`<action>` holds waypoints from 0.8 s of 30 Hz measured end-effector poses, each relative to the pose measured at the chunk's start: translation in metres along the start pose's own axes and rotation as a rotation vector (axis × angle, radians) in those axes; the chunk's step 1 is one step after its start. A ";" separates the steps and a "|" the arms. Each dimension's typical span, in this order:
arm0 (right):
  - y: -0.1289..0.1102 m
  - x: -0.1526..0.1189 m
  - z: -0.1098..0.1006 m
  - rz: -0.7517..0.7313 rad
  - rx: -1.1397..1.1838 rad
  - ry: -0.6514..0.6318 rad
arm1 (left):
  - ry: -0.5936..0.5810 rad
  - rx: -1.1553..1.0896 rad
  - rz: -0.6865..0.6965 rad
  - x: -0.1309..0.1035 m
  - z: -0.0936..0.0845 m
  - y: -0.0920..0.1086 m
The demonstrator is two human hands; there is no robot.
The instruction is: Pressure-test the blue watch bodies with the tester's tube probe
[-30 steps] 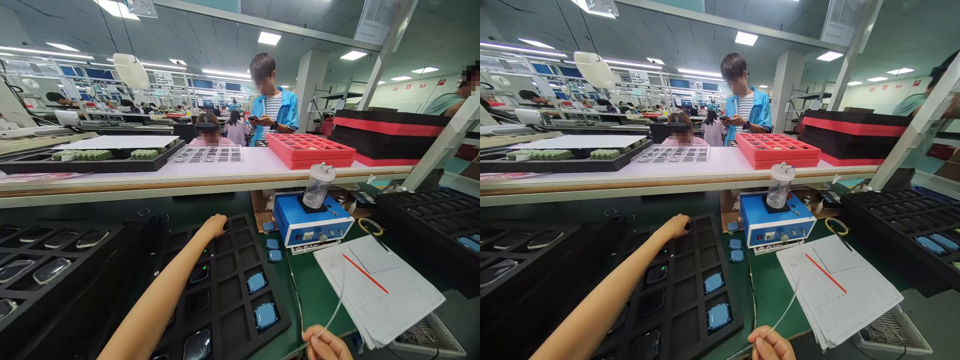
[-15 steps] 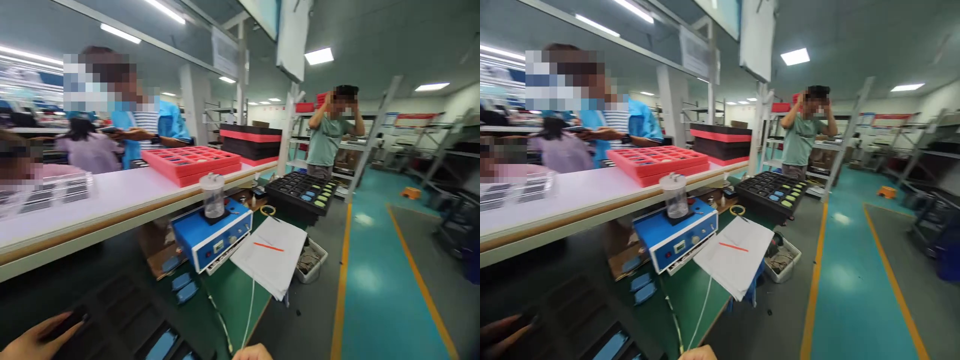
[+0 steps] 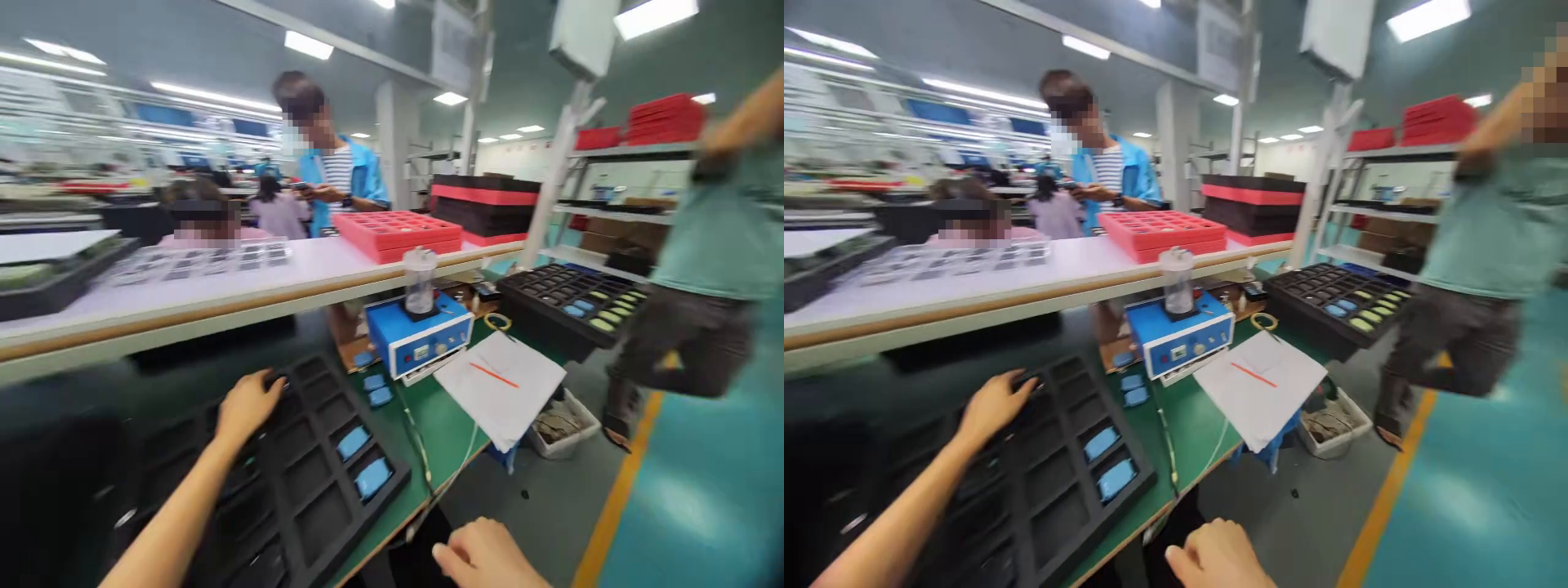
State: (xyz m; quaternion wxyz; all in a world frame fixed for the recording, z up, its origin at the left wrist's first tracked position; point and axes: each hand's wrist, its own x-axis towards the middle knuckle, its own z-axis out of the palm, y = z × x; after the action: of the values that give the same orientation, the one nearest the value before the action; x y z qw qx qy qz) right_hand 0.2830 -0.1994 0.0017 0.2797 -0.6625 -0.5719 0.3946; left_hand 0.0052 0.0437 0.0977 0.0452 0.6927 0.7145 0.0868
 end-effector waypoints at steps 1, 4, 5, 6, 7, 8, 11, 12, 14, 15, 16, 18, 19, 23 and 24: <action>-0.012 0.003 -0.009 -0.095 -0.204 0.081 | 0.023 0.021 0.007 -0.007 0.007 -0.004; -0.065 0.041 -0.023 -0.400 -0.423 0.086 | 0.026 0.076 0.078 -0.031 0.028 -0.002; -0.085 0.061 -0.020 -0.533 -0.426 0.056 | 0.022 0.092 0.101 -0.039 0.035 0.000; -0.105 0.083 -0.014 -0.651 -0.440 0.008 | 0.016 0.108 0.113 -0.047 0.041 0.003; -0.123 0.106 -0.004 -0.702 -0.442 -0.015 | 0.009 0.123 0.117 -0.054 0.046 0.005; -0.139 0.129 0.007 -0.731 -0.443 -0.033 | 0.002 0.139 0.112 -0.061 0.051 0.008; -0.164 0.192 0.043 -0.759 -0.468 -0.083 | -0.022 0.178 0.098 -0.082 0.059 0.015; -0.167 0.209 0.052 -0.754 -0.477 -0.086 | -0.033 0.188 0.104 -0.090 0.061 0.018; -0.167 0.233 0.066 -0.735 -0.491 -0.065 | -0.057 0.205 0.136 -0.110 0.063 0.026; -0.166 0.242 0.070 -0.726 -0.496 -0.048 | -0.061 0.215 0.145 -0.119 0.064 0.029; -0.164 0.248 0.072 -0.719 -0.502 -0.030 | -0.049 0.230 0.148 -0.127 0.064 0.032; -0.162 0.257 0.075 -0.713 -0.518 -0.008 | -0.033 0.226 0.188 -0.133 0.058 0.035; -0.161 0.259 0.075 -0.715 -0.528 -0.004 | -0.038 0.205 0.202 -0.129 0.053 0.034; -0.155 0.251 0.077 -0.741 -0.579 0.003 | 0.036 0.176 0.052 -0.080 0.029 0.013; -0.153 0.245 0.078 -0.754 -0.593 -0.008 | 0.056 0.170 0.000 -0.065 0.027 0.004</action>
State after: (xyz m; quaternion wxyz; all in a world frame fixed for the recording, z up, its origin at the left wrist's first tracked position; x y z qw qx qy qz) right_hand 0.1438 0.0628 0.0367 0.2000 -0.4586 -0.8613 0.0880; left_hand 0.0162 -0.0193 0.0688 -0.0340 0.6912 0.7205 0.0451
